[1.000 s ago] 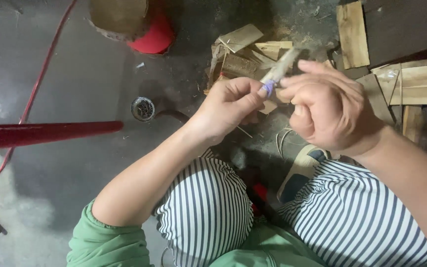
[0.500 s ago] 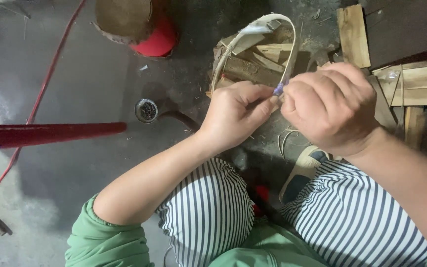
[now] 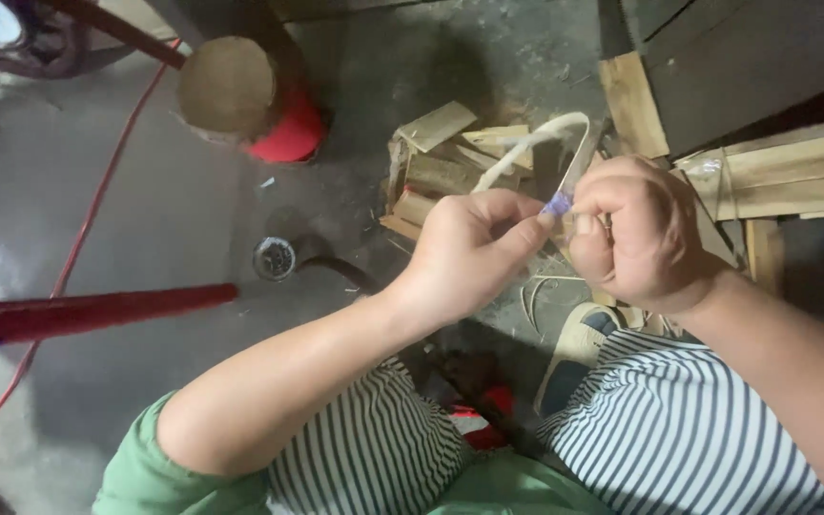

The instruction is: The person is refining a wooden part by wrapping a thin blue thread or tape around a circular wooden hoop to secure it.

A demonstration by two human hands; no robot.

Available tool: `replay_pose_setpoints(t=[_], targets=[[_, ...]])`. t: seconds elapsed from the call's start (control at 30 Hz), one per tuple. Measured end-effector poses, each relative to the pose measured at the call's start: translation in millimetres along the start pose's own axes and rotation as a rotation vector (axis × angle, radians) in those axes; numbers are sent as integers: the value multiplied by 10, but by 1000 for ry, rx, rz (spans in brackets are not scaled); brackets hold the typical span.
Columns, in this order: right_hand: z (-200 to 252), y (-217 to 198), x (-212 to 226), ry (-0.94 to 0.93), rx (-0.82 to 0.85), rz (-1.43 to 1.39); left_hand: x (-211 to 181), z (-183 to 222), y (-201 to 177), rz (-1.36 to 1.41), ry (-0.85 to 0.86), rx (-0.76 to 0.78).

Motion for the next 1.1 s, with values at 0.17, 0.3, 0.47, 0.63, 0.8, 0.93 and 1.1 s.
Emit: replay_pose_setpoints(t=[0.17, 0.3, 0.47, 0.63, 0.8, 0.93, 1.1], targets=[[-78, 99, 84, -5, 143, 138, 146, -107, -59, -161, 146, -156], [-1, 76, 81, -55, 153, 264, 96, -56, -9, -132, 49, -60], [-40, 55, 173, -124, 176, 386, 171, -57, 8, -213, 87, -100], [27, 79, 199, -236, 229, 615, 131, -16, 20, -195, 118, -109], [53, -42, 226, -125, 224, 611, -20, 105, 9, -237, 123, -126], [76, -373, 449, 260, 161, 345, -202, 372, 95, -70, 57, 23], [70, -370, 333, 527, 131, 1, -191, 366, 26, -66, 324, -62]])
Point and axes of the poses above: each hand's wrist, its own z-axis away from the middle knuckle, its own y-axis out of the palm, x = y × z, the point moved 7 cm from there along -z, towards the middle knuckle, and after that the axes turned 14 degrees about -x, right-handed, at the moved point
